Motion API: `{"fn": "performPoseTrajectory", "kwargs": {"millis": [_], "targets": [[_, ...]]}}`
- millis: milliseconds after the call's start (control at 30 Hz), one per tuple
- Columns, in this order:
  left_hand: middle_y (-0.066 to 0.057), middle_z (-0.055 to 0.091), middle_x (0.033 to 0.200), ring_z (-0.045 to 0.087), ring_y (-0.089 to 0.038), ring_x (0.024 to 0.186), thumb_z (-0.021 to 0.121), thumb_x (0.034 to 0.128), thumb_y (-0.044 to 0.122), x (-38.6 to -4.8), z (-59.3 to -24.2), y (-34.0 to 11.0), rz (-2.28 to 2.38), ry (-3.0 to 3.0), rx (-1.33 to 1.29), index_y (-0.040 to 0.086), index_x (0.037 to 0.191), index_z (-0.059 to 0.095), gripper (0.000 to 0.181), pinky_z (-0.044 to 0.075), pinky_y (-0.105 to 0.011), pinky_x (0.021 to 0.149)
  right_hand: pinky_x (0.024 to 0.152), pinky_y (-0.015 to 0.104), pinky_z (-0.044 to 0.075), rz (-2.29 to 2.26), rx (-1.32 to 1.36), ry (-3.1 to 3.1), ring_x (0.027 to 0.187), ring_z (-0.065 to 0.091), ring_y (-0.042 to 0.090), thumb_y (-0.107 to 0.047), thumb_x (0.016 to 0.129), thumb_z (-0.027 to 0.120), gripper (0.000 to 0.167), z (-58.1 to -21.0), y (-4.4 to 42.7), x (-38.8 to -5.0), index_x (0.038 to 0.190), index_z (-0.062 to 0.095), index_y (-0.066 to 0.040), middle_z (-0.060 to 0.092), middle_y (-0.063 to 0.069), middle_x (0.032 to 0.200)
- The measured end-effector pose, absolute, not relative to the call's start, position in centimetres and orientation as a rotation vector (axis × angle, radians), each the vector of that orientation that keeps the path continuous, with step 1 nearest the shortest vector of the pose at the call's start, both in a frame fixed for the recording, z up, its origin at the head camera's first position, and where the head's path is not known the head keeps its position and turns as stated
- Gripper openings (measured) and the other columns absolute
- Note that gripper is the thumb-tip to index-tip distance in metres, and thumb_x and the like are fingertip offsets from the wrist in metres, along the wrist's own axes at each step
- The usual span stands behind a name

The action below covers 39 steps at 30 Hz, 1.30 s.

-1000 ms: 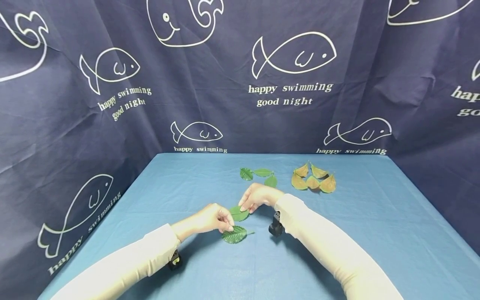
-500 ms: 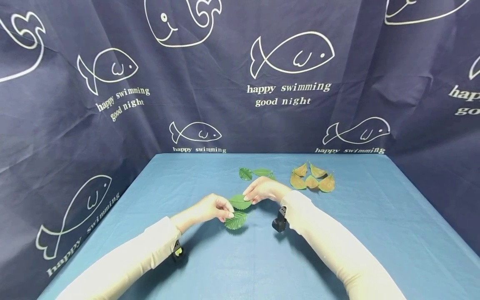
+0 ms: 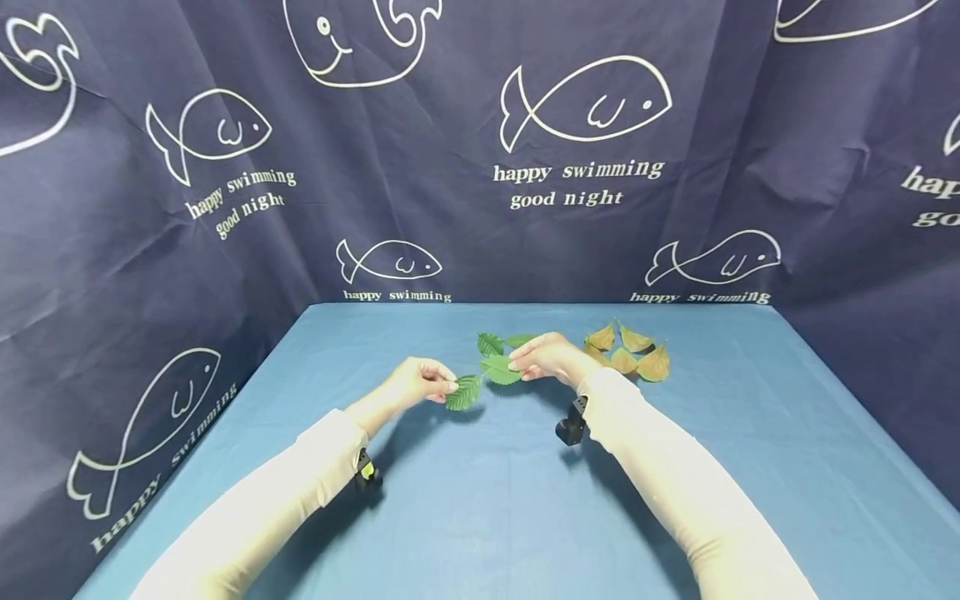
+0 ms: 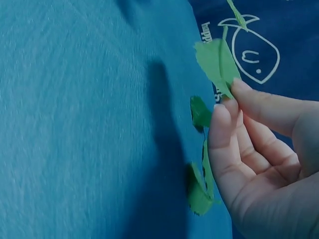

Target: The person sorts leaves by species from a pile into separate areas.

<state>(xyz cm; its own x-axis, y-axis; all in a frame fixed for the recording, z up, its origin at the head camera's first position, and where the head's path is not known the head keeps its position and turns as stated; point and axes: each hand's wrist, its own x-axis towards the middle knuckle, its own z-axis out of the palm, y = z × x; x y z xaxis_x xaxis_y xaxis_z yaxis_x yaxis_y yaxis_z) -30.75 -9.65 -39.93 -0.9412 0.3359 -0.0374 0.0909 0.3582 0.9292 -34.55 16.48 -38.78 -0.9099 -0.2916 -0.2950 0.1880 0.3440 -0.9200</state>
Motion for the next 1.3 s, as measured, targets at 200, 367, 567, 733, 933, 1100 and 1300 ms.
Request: {"fn": "performPoseTrajectory", "kwargs": {"millis": [200, 367, 567, 733, 933, 1100, 1300], "targets": [[-0.006, 0.07, 0.077, 0.064, -0.01, 0.062, 0.07, 0.0844, -0.001, -32.4, -40.0, -9.3, 1.748, 2.409, 0.219, -0.011, 0.097, 0.07, 0.016, 0.061, -0.031, 0.072, 0.08, 0.027, 0.059, -1.717, 0.023, 2.211, 0.073, 0.068, 0.009, 0.001, 0.088, 0.067, 0.044, -39.1, 17.2, -34.9, 0.128, 0.055, 0.013, 0.071, 0.003, 0.09], [-0.006, 0.07, 0.078, 0.063, -0.01, 0.061, 0.071, 0.0835, -0.001, -33.9, -40.1, -9.0, 1.818, 2.413, 0.121, -0.01, 0.098, 0.07, 0.017, 0.061, -0.029, 0.071, 0.079, 0.025, 0.059, -1.843, 0.123, 2.213, 0.069, 0.067, 0.007, 0.004, 0.088, 0.064, 0.044, -39.2, 17.4, -35.0, 0.129, 0.053, 0.014, 0.071, 0.003, 0.085], [-0.006, 0.069, 0.074, 0.062, -0.011, 0.059, 0.071, 0.0833, -0.002, -35.1, -40.5, -8.7, 1.863, 2.402, 0.01, -0.009, 0.097, 0.07, 0.016, 0.061, -0.028, 0.069, 0.079, 0.025, 0.059, -1.932, 0.226, 2.21, 0.066, 0.066, 0.007, 0.008, 0.087, 0.063, 0.043, -39.4, 17.0, -35.1, 0.128, 0.053, 0.015, 0.069, 0.006, 0.082], [-0.005, 0.067, 0.072, 0.06, -0.011, 0.056, 0.071, 0.0829, -0.004, -35.8, -41.1, -8.3, 1.913, 2.362, -0.083, -0.01, 0.097, 0.07, 0.015, 0.061, -0.028, 0.067, 0.075, 0.026, 0.06, -2.005, 0.301, 2.152, 0.062, 0.067, 0.009, 0.013, 0.084, 0.062, 0.043, -39.6, 16.2, -34.9, 0.126, 0.052, 0.019, 0.069, 0.006, 0.074], [-0.005, 0.065, 0.074, 0.059, -0.01, 0.054, 0.07, 0.0825, -0.006, -36.1, -41.3, -7.8, 1.921, 2.33, -0.173, -0.011, 0.095, 0.07, 0.014, 0.06, -0.026, 0.066, 0.074, 0.026, 0.06, -2.028, 0.353, 2.108, 0.062, 0.068, 0.01, 0.015, 0.084, 0.061, 0.044, -40.0, 15.6, -34.4, 0.126, 0.051, 0.02, 0.069, 0.011, 0.08], [-0.01, 0.067, 0.082, 0.061, -0.01, 0.056, 0.07, 0.0829, -0.007, -36.3, -41.4, -7.6, 1.935, 2.31, -0.193, -0.012, 0.096, 0.069, 0.014, 0.061, -0.026, 0.068, 0.077, 0.026, 0.059, -2.029, 0.328, 2.109, 0.072, 0.073, 0.015, 0.014, 0.086, 0.059, 0.041, -40.2, 15.5, -34.4, 0.125, 0.051, 0.021, 0.067, 0.027, 0.104], [-0.011, 0.066, 0.08, 0.065, -0.012, 0.059, 0.068, 0.0831, -0.009, -36.8, -41.9, -7.4, 1.995, 2.25, -0.214, -0.014, 0.094, 0.067, 0.013, 0.061, -0.029, 0.071, 0.079, 0.026, 0.059, -2.012, 0.275, 2.121, 0.089, 0.073, 0.025, 0.013, 0.088, 0.058, 0.039, -40.4, 15.4, -34.3, 0.125, 0.05, 0.022, 0.056, 0.037, 0.125]]}}
